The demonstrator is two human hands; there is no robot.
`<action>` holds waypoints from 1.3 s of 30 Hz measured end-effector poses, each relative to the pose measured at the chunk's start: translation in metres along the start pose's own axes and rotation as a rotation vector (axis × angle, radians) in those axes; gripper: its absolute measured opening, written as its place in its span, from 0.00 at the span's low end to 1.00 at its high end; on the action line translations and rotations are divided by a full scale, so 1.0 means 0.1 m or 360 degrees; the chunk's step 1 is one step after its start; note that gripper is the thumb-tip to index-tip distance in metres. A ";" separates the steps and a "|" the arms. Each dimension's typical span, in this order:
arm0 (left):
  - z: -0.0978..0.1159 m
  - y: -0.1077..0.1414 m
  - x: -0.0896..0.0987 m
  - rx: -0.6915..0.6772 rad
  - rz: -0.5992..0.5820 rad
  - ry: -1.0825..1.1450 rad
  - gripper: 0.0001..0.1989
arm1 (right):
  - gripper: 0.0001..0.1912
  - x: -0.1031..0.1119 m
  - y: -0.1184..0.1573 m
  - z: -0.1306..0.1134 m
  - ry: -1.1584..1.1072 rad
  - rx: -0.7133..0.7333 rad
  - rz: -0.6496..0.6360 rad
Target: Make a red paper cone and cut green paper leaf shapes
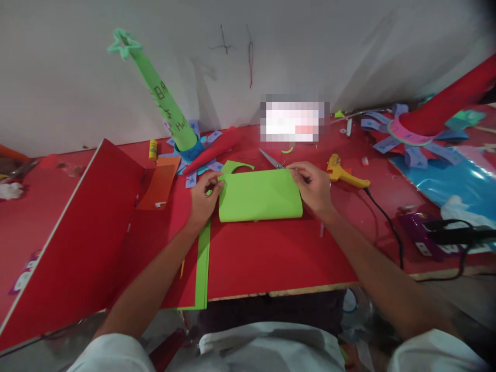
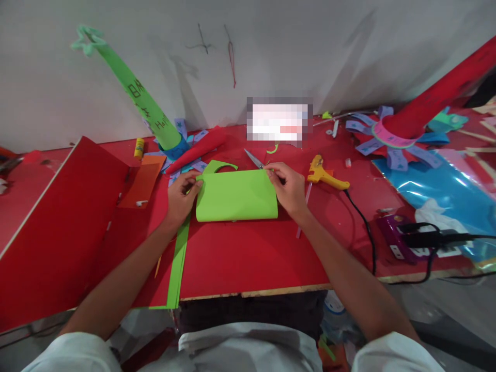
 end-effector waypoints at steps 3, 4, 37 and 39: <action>0.01 0.00 0.01 -0.0017 0.0019 -0.0011 0.11 | 0.15 0.00 0.00 -0.01 -0.0013 0.0001 -0.0011; 0.01 0.00 0.01 -0.0021 0.0019 -0.0015 0.11 | 0.15 0.00 0.00 -0.01 -0.0012 0.0000 -0.0023; 0.03 -0.01 0.01 0.0062 0.0061 -0.0012 0.15 | 0.20 0.00 0.01 -0.06 0.0016 -0.0051 -0.0052; 0.03 -0.01 0.01 0.0065 0.0062 -0.0002 0.16 | 0.19 0.00 0.00 -0.04 -0.0002 -0.0040 -0.0070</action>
Point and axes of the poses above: each hand's wrist, its own y-axis away from the middle knuckle, its own x-axis out of the back of the hand, z = x × y, the point moved 3 cm from there along -y, towards the middle knuckle, and after that the axes turned 9 degrees about y, right-handed, at the moved point
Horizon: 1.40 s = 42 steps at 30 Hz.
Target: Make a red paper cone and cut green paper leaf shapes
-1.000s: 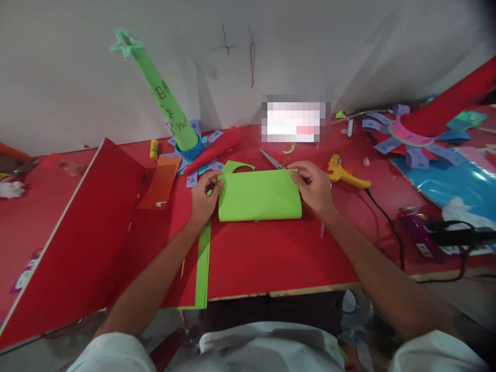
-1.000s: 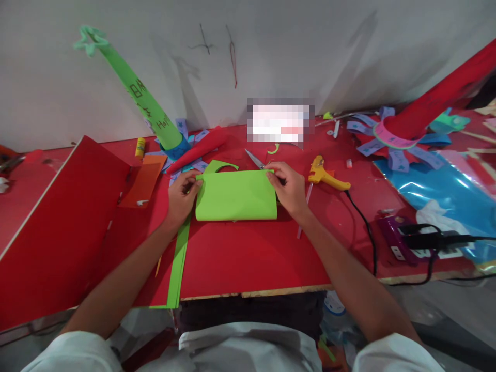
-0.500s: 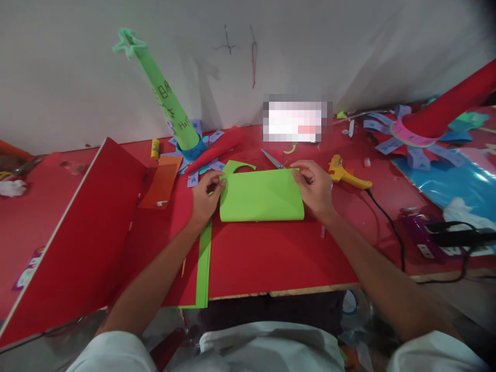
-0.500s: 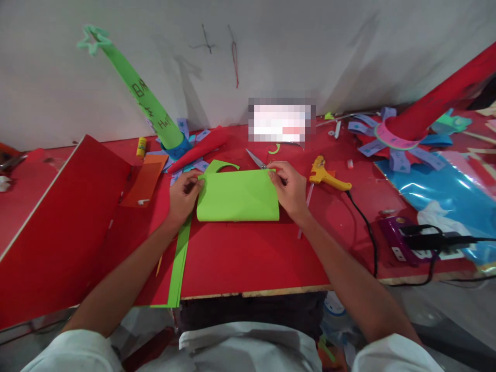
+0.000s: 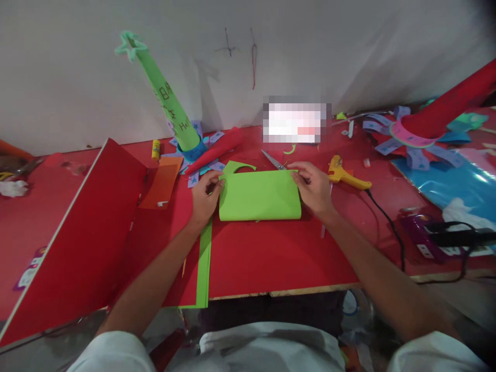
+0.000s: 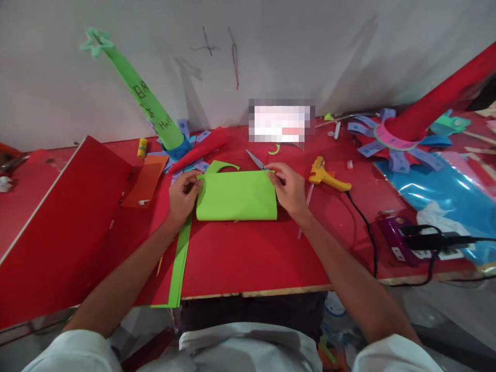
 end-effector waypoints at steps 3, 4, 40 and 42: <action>0.01 0.00 0.00 -0.0001 -0.0003 -0.0003 0.17 | 0.20 -0.01 -0.02 0.04 0.0001 0.0014 0.0002; 0.01 0.00 0.00 0.0001 -0.0006 -0.0007 0.17 | 0.20 -0.01 -0.02 0.05 0.0007 0.0011 0.0007; -0.06 -0.05 0.02 -0.0037 -0.0026 0.0082 0.16 | 0.19 0.00 -0.04 0.05 -0.0267 -0.0045 -0.0302; -0.04 -0.04 0.03 -0.0064 -0.0023 0.0054 0.16 | 0.20 0.01 -0.05 0.08 -0.0235 -0.0047 -0.0401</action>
Point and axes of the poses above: each hand's wrist, its own y-axis away from the middle knuckle, its own x-axis out of the back of the hand, z = x × y, the point moved 3 cm from there along -y, towards the middle knuckle, and after that the axes turned 9 degrees about y, right-handed, at the moved point
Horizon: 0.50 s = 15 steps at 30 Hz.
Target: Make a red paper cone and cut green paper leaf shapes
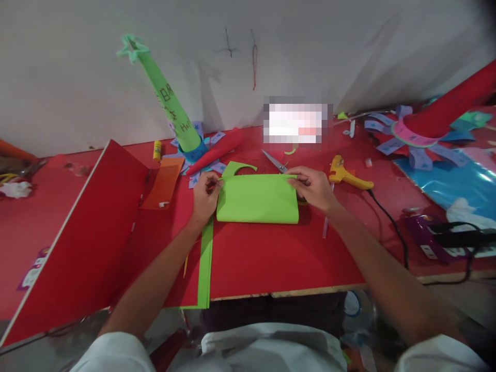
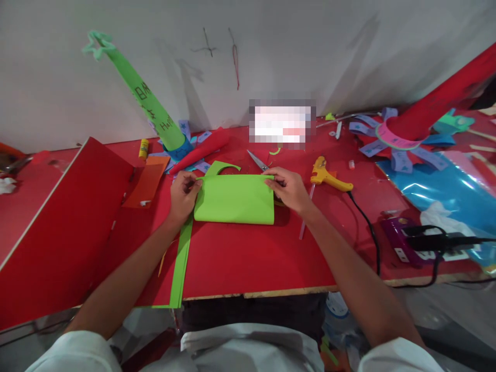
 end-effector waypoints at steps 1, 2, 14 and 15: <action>0.01 0.01 0.00 -0.0010 -0.0011 -0.0024 0.15 | 0.21 0.01 -0.01 0.01 0.0026 0.0002 -0.0024; 0.02 0.01 0.00 -0.0017 -0.0026 -0.0051 0.14 | 0.21 0.03 -0.01 0.01 0.0050 0.0007 -0.0037; 0.01 -0.02 -0.01 -0.0073 0.0003 -0.0023 0.11 | 0.20 0.09 0.01 -0.09 -0.0039 -0.0023 -0.0092; 0.02 -0.02 -0.01 -0.0073 0.0009 -0.0020 0.11 | 0.20 0.08 0.01 -0.08 -0.0042 -0.0034 -0.0092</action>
Point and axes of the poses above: each hand's wrist, its own y-axis away from the middle knuckle, its own x-axis out of the back of the hand, z = x × y, the point moved 3 cm from there along -y, towards the middle knuckle, and after that the axes turned 9 degrees about y, right-handed, at the moved point
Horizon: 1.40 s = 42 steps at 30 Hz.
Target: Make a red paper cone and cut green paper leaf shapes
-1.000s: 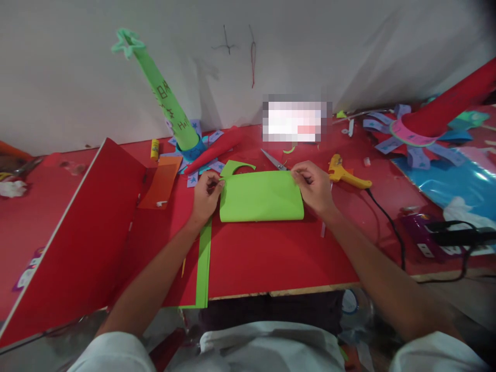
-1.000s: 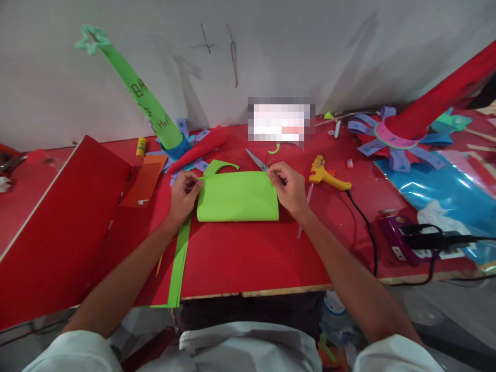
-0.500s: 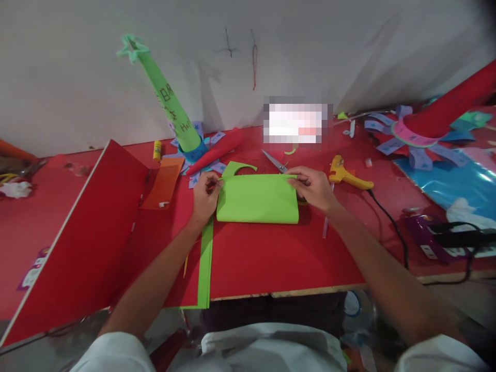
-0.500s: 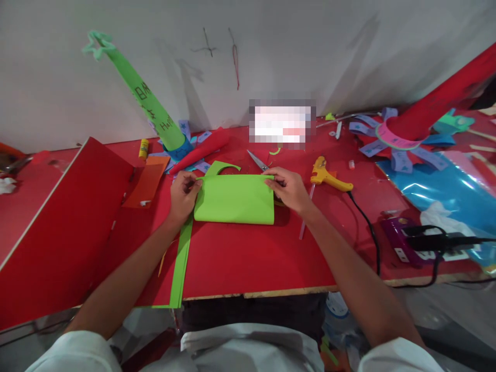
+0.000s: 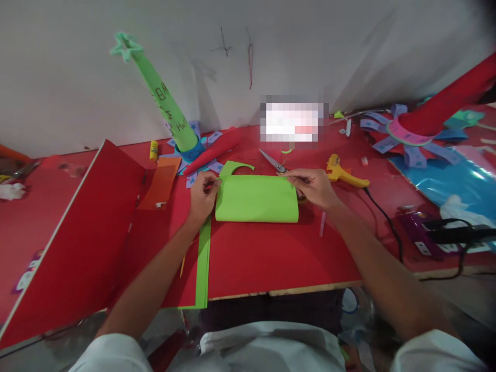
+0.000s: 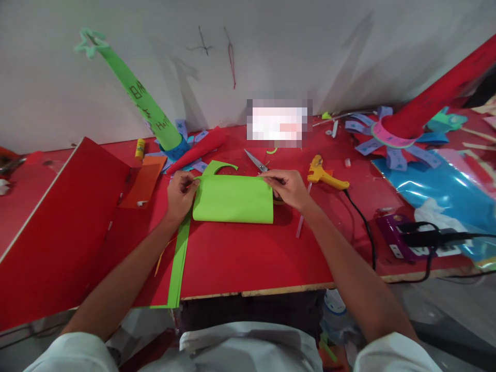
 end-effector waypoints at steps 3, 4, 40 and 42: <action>0.03 0.01 0.00 0.0006 -0.0003 -0.0016 0.10 | 0.21 -0.02 0.00 0.02 -0.0025 -0.0042 0.0004; 0.04 0.01 0.01 0.0016 -0.0010 -0.0026 0.10 | 0.21 -0.03 0.00 0.03 -0.0035 -0.0052 0.0009; 0.01 0.01 -0.03 0.0343 -0.0344 0.0215 0.18 | 0.20 0.02 0.02 0.02 -0.0165 -0.0252 -0.0228; 0.01 0.01 -0.04 0.0363 -0.0373 0.0232 0.19 | 0.20 0.04 0.03 -0.02 -0.0106 -0.0211 -0.0358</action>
Point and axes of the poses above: each hand's wrist, its own y-axis away from the middle knuckle, its own x-axis out of the back of the hand, z = x × y, the point moved 3 cm from there along -y, towards the middle knuckle, and after that the axes turned 9 degrees about y, right-handed, at the moved point
